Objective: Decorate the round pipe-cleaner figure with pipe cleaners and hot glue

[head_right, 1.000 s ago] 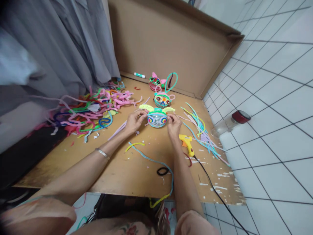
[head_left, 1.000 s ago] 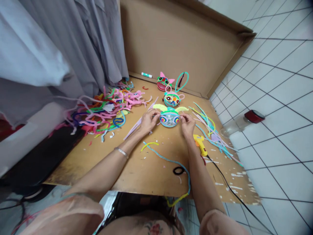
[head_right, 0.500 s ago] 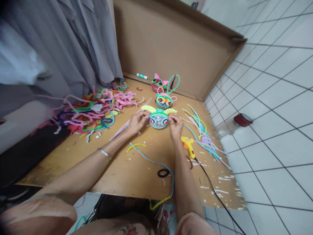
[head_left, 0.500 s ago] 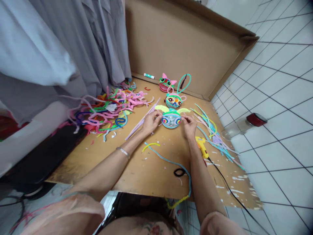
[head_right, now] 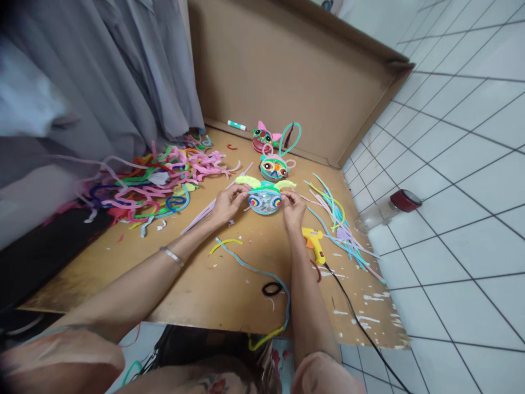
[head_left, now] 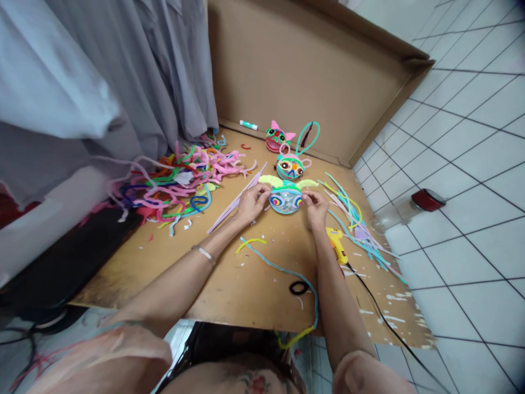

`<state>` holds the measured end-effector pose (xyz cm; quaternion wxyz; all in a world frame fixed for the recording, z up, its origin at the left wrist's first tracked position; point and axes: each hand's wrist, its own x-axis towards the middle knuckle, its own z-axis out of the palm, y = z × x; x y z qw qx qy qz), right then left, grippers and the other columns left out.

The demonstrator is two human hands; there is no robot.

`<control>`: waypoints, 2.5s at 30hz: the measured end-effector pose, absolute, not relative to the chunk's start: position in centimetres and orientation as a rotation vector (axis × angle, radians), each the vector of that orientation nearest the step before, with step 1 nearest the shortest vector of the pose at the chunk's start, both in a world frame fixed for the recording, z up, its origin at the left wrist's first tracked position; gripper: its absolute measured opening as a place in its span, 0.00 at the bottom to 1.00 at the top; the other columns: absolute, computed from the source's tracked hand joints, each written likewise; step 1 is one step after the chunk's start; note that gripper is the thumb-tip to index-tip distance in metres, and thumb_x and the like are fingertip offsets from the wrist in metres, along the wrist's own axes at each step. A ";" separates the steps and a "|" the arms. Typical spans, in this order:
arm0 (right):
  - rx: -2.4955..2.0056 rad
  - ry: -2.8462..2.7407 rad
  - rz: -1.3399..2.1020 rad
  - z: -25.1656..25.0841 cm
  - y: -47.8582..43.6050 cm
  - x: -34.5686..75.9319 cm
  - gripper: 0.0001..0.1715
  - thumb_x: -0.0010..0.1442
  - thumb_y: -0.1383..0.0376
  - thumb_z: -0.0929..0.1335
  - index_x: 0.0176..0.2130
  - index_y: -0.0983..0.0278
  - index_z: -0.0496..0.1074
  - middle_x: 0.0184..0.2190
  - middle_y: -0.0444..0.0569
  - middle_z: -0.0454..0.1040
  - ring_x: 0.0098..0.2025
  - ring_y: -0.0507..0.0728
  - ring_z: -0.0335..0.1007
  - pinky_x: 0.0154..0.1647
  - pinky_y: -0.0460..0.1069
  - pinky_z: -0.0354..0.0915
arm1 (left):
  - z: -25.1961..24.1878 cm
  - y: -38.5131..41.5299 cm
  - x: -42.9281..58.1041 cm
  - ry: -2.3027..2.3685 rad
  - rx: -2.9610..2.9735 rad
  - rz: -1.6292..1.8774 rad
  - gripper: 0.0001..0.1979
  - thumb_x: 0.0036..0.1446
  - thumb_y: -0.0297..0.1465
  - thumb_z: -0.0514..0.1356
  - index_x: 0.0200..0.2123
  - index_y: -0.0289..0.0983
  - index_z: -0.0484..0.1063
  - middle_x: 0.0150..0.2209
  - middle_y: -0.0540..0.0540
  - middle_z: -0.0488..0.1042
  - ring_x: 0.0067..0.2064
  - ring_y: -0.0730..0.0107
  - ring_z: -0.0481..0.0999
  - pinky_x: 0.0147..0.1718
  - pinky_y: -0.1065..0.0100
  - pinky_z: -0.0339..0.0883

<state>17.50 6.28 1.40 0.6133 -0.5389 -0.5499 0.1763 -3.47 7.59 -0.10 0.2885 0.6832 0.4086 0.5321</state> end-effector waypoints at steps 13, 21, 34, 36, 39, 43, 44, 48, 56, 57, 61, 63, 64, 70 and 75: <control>-1.203 -1.253 0.640 1.1 7.4 18.7 0.20 0.44 0.55 0.73 0.36 0.63 0.78 0.34 0.50 0.80 0.35 0.56 0.73 0.42 0.53 0.69 | -0.3 7.8 -3.4 1.077 1.822 1.427 0.08 0.59 0.33 0.54 0.33 0.37 0.70 0.41 0.43 0.79 0.44 0.62 0.77 0.47 0.62 0.68; -1.205 -1.261 0.640 1.2 7.9 19.2 0.19 0.43 0.56 0.74 0.35 0.62 0.78 0.34 0.49 0.81 0.35 0.57 0.74 0.41 0.53 0.70 | -0.4 7.9 -3.3 1.117 1.871 1.424 0.08 0.59 0.32 0.53 0.33 0.36 0.71 0.42 0.43 0.79 0.40 0.64 0.76 0.43 0.64 0.68; -1.214 -1.261 0.678 0.9 8.1 19.2 0.19 0.43 0.55 0.73 0.35 0.62 0.78 0.36 0.49 0.80 0.38 0.58 0.73 0.42 0.53 0.68 | -0.8 8.1 -3.2 1.073 1.893 1.433 0.09 0.60 0.31 0.53 0.33 0.36 0.71 0.39 0.43 0.78 0.39 0.65 0.76 0.42 0.65 0.69; -1.213 -1.254 0.699 0.9 8.1 19.2 0.18 0.42 0.55 0.74 0.34 0.62 0.78 0.34 0.49 0.80 0.36 0.57 0.73 0.41 0.53 0.67 | -0.9 8.1 -3.1 1.068 1.886 1.441 0.09 0.60 0.32 0.53 0.33 0.36 0.71 0.40 0.43 0.78 0.40 0.65 0.76 0.42 0.65 0.69; -1.222 -1.237 0.736 1.2 7.9 19.2 0.17 0.40 0.57 0.74 0.32 0.62 0.77 0.31 0.47 0.78 0.33 0.55 0.71 0.39 0.52 0.67 | -1.0 8.3 -3.0 1.056 1.876 1.453 0.08 0.59 0.31 0.53 0.34 0.36 0.71 0.40 0.43 0.78 0.41 0.65 0.76 0.44 0.65 0.69; -1.233 -1.209 0.748 1.4 7.7 19.1 0.17 0.39 0.57 0.75 0.31 0.63 0.77 0.31 0.46 0.79 0.32 0.54 0.70 0.39 0.51 0.67 | -1.2 8.3 -3.0 1.043 1.898 1.448 0.07 0.59 0.29 0.54 0.32 0.36 0.71 0.38 0.44 0.78 0.40 0.65 0.76 0.45 0.65 0.69; -1.235 -1.203 0.745 1.5 7.6 19.0 0.17 0.39 0.57 0.75 0.31 0.63 0.77 0.31 0.46 0.79 0.32 0.54 0.70 0.39 0.51 0.67 | -1.2 8.3 -3.0 1.045 1.902 1.448 0.07 0.59 0.29 0.54 0.32 0.36 0.72 0.37 0.44 0.78 0.40 0.65 0.76 0.44 0.65 0.69; -1.253 -1.199 0.727 1.5 7.5 19.0 0.17 0.39 0.58 0.75 0.30 0.63 0.77 0.31 0.47 0.79 0.32 0.54 0.70 0.40 0.52 0.67 | -1.2 8.4 -3.0 1.084 1.922 1.420 0.07 0.59 0.30 0.54 0.32 0.36 0.72 0.36 0.44 0.77 0.38 0.65 0.75 0.43 0.64 0.68; -1.261 -1.223 0.719 1.6 7.4 18.9 0.17 0.39 0.57 0.75 0.30 0.63 0.76 0.30 0.47 0.79 0.34 0.56 0.72 0.41 0.54 0.67 | -1.1 8.3 -2.9 1.114 1.891 1.404 0.07 0.58 0.29 0.54 0.31 0.36 0.72 0.36 0.45 0.77 0.36 0.67 0.74 0.41 0.66 0.68; -1.263 -1.213 0.713 1.6 7.3 18.9 0.17 0.39 0.57 0.75 0.30 0.63 0.76 0.30 0.47 0.79 0.34 0.56 0.72 0.41 0.53 0.67 | -1.0 8.3 -2.9 1.117 1.892 1.400 0.07 0.58 0.29 0.54 0.31 0.35 0.72 0.35 0.45 0.76 0.35 0.67 0.73 0.40 0.66 0.67; -1.263 -1.206 0.697 1.8 7.0 18.7 0.16 0.39 0.57 0.75 0.30 0.63 0.76 0.30 0.47 0.79 0.33 0.56 0.71 0.40 0.53 0.67 | -0.9 8.1 -2.9 1.123 1.905 1.389 0.07 0.57 0.29 0.54 0.31 0.35 0.72 0.33 0.45 0.75 0.34 0.68 0.72 0.39 0.66 0.67; -1.261 -1.219 0.695 1.8 6.9 18.6 0.16 0.39 0.57 0.75 0.30 0.63 0.76 0.30 0.47 0.78 0.34 0.56 0.71 0.40 0.53 0.67 | -0.8 8.1 -3.0 1.116 1.918 1.395 0.07 0.57 0.28 0.54 0.30 0.35 0.71 0.33 0.45 0.75 0.35 0.68 0.72 0.40 0.66 0.67; -1.261 -1.220 0.694 1.8 6.8 18.6 0.16 0.39 0.57 0.75 0.30 0.63 0.76 0.29 0.47 0.78 0.34 0.56 0.71 0.40 0.54 0.67 | -0.8 8.1 -3.0 1.110 1.927 1.400 0.07 0.57 0.28 0.54 0.30 0.36 0.70 0.33 0.45 0.75 0.35 0.68 0.72 0.41 0.66 0.67; -1.235 -1.188 0.684 1.8 6.6 18.3 0.14 0.38 0.57 0.75 0.27 0.62 0.76 0.28 0.46 0.78 0.34 0.56 0.71 0.40 0.53 0.68 | -0.7 7.8 -3.0 1.085 1.979 1.420 0.08 0.58 0.29 0.53 0.29 0.36 0.69 0.32 0.45 0.73 0.36 0.67 0.72 0.41 0.66 0.67; -1.236 -1.225 0.672 1.7 6.5 18.4 0.14 0.39 0.56 0.75 0.27 0.61 0.76 0.29 0.46 0.78 0.34 0.57 0.72 0.40 0.53 0.68 | -0.7 7.8 -3.1 1.043 2.048 1.438 0.10 0.61 0.32 0.52 0.31 0.37 0.70 0.36 0.43 0.75 0.38 0.66 0.72 0.43 0.64 0.67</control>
